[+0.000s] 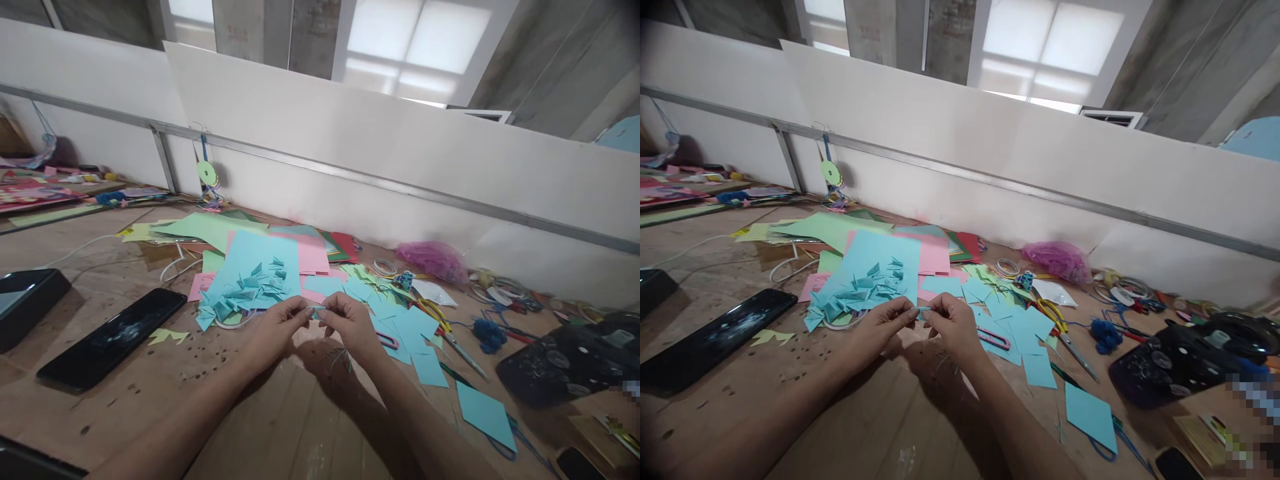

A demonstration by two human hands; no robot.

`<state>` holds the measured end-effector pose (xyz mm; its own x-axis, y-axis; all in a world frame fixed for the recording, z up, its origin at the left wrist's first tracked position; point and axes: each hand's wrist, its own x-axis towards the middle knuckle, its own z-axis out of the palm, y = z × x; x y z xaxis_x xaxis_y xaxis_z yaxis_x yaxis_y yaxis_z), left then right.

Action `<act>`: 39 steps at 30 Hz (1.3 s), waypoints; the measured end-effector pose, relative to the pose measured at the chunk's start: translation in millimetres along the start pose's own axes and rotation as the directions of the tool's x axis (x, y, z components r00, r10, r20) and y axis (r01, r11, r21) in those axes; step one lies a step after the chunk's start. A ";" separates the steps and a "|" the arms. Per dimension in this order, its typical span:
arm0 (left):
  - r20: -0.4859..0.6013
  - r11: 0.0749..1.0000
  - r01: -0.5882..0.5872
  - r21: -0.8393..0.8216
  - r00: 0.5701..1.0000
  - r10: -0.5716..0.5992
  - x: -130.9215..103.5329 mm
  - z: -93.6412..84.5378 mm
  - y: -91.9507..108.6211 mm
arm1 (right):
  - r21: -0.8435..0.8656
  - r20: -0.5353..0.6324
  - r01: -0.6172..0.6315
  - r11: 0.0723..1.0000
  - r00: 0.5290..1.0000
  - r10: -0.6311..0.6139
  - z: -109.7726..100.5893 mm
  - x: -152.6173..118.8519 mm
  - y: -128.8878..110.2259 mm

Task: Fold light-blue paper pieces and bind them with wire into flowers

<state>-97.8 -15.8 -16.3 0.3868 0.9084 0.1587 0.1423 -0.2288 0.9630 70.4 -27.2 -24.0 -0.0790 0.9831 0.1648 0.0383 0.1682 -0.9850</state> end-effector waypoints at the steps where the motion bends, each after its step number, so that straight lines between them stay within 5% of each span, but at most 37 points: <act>1: 0.010 1.000 0.001 0.010 1.000 -0.001 -0.5 -0.1 0.0 | -0.021 -0.005 0.010 1.000 1.000 -0.011 0.0 -0.3 -0.5; 16: 0.020 0.999 -0.008 0.051 1.000 0.007 -2.8 -0.8 4.6 | 0.007 -0.019 0.014 1.000 1.000 -0.013 2.9 -2.3 -2.5; 20: -0.051 0.998 0.021 0.064 0.999 -0.018 -0.6 -2.5 -2.5 | 0.084 0.045 -0.031 0.996 0.999 0.027 0.9 0.2 3.1; 31: -0.058 0.995 -0.002 0.102 0.998 0.008 1.6 -5.8 -8.6 | -0.263 -0.040 0.075 0.962 0.995 -0.088 2.3 -4.7 -4.9; 39: -0.054 0.958 -0.097 0.271 0.992 0.116 2.7 -7.7 -10.9 | -0.227 -0.045 0.089 0.970 0.994 -0.101 0.6 -3.2 -1.9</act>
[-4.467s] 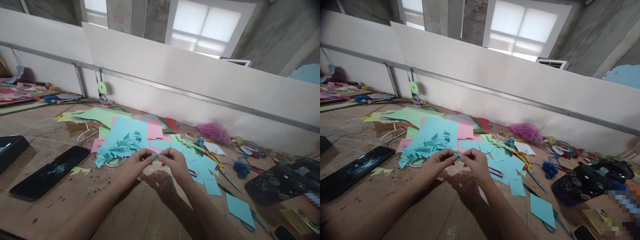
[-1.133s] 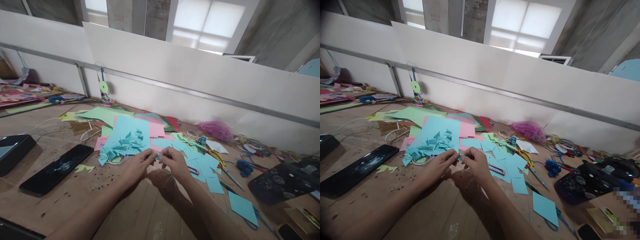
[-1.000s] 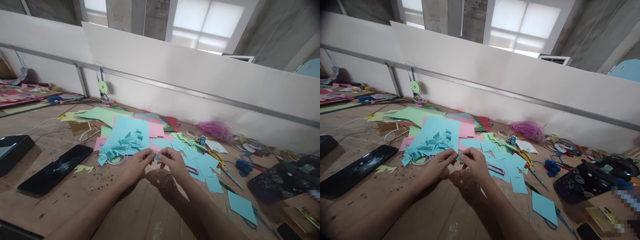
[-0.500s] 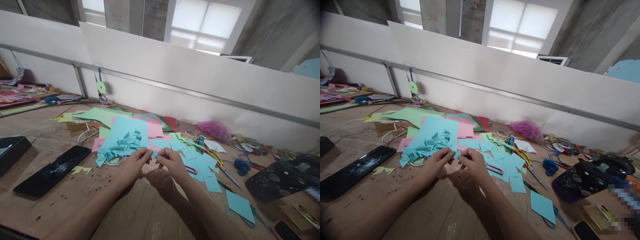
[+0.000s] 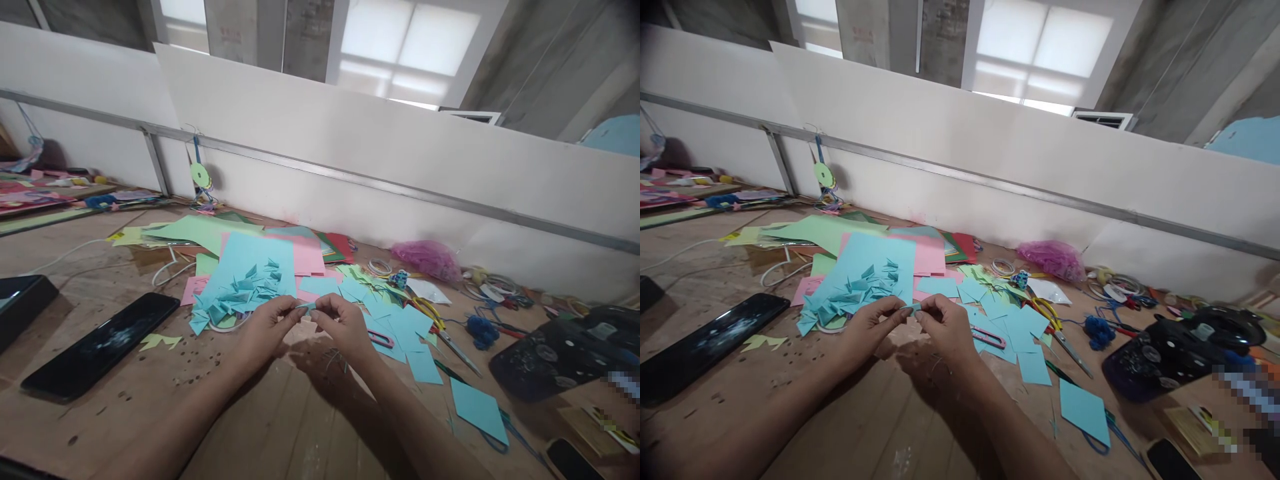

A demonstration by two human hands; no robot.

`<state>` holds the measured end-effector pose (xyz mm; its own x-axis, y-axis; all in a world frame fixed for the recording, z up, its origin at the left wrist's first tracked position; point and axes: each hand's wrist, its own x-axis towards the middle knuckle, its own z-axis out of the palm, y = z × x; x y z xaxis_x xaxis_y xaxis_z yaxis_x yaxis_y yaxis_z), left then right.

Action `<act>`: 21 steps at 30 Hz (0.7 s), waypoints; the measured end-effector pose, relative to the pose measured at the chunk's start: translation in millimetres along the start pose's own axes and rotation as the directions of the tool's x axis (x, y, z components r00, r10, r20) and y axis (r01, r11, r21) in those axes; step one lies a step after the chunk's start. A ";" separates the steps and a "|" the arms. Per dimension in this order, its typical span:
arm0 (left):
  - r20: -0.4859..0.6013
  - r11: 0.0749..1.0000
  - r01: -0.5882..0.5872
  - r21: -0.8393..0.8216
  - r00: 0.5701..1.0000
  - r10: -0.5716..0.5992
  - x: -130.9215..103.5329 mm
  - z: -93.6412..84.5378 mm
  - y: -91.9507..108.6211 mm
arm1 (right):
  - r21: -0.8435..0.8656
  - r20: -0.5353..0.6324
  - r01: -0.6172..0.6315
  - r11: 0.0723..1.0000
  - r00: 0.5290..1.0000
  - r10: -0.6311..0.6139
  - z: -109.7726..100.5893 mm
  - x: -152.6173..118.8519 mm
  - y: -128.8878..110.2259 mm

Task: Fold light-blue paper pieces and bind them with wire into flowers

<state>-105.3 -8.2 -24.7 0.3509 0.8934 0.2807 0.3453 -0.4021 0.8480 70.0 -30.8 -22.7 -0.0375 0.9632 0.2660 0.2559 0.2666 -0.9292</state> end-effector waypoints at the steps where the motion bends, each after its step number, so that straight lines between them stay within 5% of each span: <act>1: -0.004 1.000 -0.006 0.016 1.000 0.006 -0.2 0.0 0.1 | 0.015 -0.001 -0.004 1.000 1.000 0.004 0.3 0.0 0.5; 6: -0.015 0.999 -0.015 0.032 1.000 0.016 -1.5 -0.1 4.4 | 0.042 -0.013 0.006 0.999 1.000 -0.006 1.3 -0.8 -0.7; 14: -0.002 0.975 0.075 -0.209 0.997 -0.077 -0.9 -2.5 6.3 | 0.247 -0.037 -0.040 0.968 0.998 0.051 0.5 3.4 -3.7; 21: -0.016 0.991 0.028 -0.131 0.999 -0.030 -0.8 -1.0 3.1 | 0.281 0.013 -0.087 0.956 0.996 0.087 -0.1 3.3 -3.6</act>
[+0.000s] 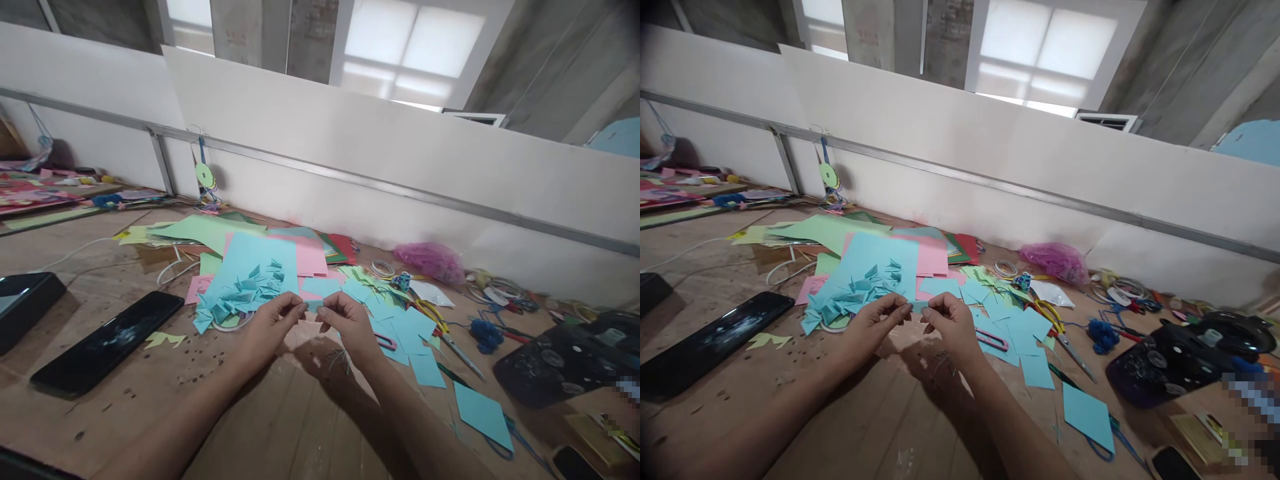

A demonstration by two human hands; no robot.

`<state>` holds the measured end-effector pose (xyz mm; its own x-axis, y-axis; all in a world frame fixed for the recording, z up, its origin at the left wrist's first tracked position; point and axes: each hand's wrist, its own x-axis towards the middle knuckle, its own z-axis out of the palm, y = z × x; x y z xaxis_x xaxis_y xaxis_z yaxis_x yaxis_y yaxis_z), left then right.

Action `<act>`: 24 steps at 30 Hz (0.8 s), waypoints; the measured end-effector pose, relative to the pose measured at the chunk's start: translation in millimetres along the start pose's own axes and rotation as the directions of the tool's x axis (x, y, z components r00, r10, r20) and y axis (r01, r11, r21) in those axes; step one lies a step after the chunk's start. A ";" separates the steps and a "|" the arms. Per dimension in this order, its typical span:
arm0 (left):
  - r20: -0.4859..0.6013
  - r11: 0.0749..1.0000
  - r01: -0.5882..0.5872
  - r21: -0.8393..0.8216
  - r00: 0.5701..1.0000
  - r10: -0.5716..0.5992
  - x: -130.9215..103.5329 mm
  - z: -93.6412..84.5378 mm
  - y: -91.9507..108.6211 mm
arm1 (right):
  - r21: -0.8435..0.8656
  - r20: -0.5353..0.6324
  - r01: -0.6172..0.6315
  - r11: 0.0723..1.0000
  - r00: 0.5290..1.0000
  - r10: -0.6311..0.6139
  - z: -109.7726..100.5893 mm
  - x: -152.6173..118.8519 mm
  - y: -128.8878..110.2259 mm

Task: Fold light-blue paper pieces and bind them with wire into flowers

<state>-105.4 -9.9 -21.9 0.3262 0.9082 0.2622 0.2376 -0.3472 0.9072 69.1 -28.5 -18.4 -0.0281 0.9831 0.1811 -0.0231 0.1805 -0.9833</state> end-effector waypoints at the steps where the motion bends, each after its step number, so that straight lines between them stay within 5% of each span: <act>1: -0.007 1.000 -0.006 0.027 1.000 0.006 0.1 0.2 -0.6 | -0.009 0.004 0.002 1.000 1.000 -0.002 0.4 -0.4 0.7; 6: -0.060 0.990 -0.034 0.133 0.997 0.043 -0.7 1.0 -0.4 | -0.125 -0.038 0.074 0.989 0.996 -0.079 2.7 -2.6 1.6; 17: 0.002 1.000 0.022 0.009 1.000 -0.022 -1.5 2.0 6.3 | -0.042 0.079 -0.060 0.997 0.995 0.063 0.2 -0.3 5.1; 24: 0.069 0.966 0.119 -0.230 0.992 -0.106 -0.5 7.0 -0.6 | -0.211 0.072 0.037 0.977 0.997 -0.022 1.3 -2.5 5.5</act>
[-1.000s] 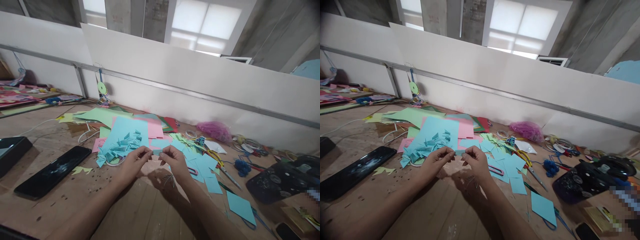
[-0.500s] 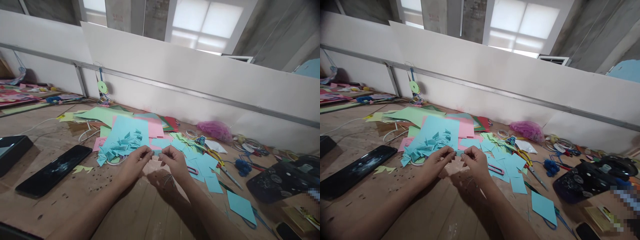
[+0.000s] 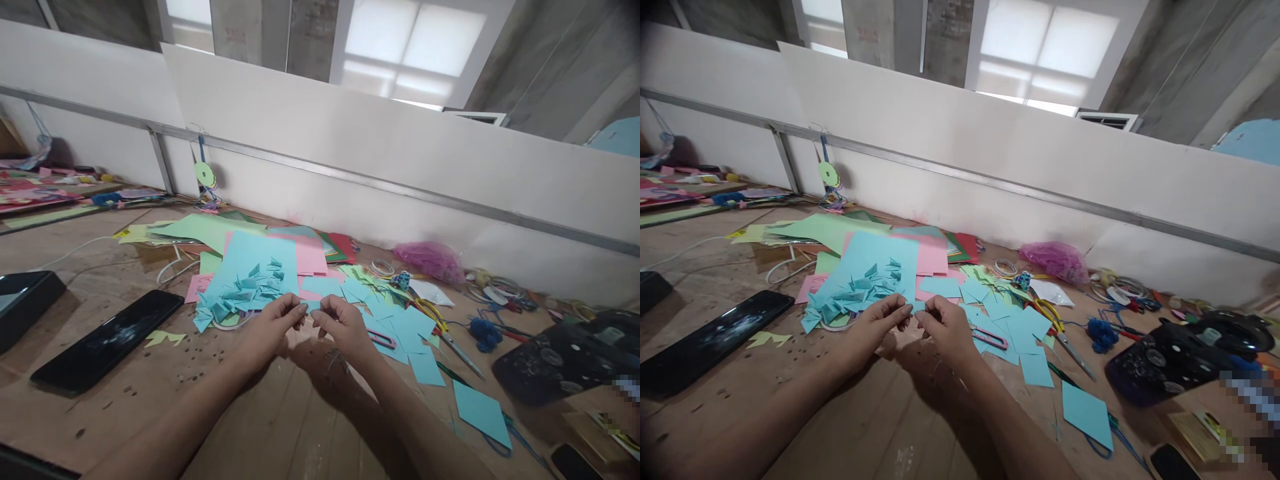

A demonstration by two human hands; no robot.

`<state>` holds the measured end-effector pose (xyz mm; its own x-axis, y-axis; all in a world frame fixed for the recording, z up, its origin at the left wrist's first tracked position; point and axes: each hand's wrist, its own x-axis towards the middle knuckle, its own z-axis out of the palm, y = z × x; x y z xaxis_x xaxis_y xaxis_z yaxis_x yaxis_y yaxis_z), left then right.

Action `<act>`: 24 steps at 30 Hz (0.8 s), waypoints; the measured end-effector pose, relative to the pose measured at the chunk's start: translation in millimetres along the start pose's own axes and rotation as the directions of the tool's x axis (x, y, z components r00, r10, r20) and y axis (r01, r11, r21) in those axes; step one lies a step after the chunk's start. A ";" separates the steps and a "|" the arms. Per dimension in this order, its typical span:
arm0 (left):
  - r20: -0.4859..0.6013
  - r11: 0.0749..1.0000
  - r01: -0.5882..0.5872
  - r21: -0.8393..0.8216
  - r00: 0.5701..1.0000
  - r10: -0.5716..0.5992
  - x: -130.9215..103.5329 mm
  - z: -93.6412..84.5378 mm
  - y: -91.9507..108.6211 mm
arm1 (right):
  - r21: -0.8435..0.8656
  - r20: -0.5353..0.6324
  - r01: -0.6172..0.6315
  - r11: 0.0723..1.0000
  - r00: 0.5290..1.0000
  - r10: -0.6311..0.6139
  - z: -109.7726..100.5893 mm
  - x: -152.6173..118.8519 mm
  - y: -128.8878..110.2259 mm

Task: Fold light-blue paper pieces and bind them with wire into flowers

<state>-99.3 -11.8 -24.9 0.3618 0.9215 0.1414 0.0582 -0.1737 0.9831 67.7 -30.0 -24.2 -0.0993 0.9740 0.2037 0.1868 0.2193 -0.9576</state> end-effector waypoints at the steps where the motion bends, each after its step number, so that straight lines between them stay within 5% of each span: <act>1: 0.003 1.000 0.011 -0.014 1.000 -0.011 0.1 0.0 0.7 | -0.005 -0.003 0.001 1.000 1.000 -0.001 -0.1 -0.1 0.3; 13: -0.037 0.998 -0.003 0.058 0.999 0.005 -0.6 -4.4 5.8 | 0.180 0.012 -0.105 0.978 0.994 0.105 -5.4 4.1 1.4; 18: -0.037 0.985 -0.077 0.154 0.996 0.084 -9.2 -5.8 18.9 | 0.352 0.033 -0.248 0.903 0.967 0.253 -5.9 3.0 -1.6; 24: -0.015 0.955 -0.162 0.248 0.985 0.171 -2.5 -6.4 6.3 | 0.466 0.115 -0.332 0.820 0.942 0.317 -5.9 2.9 0.9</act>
<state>-105.7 -13.0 -18.3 0.3528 0.8833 0.3088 0.2280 -0.4012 0.8872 73.3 -26.6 -23.2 -0.1464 0.9800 -0.1347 -0.2692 -0.1705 -0.9479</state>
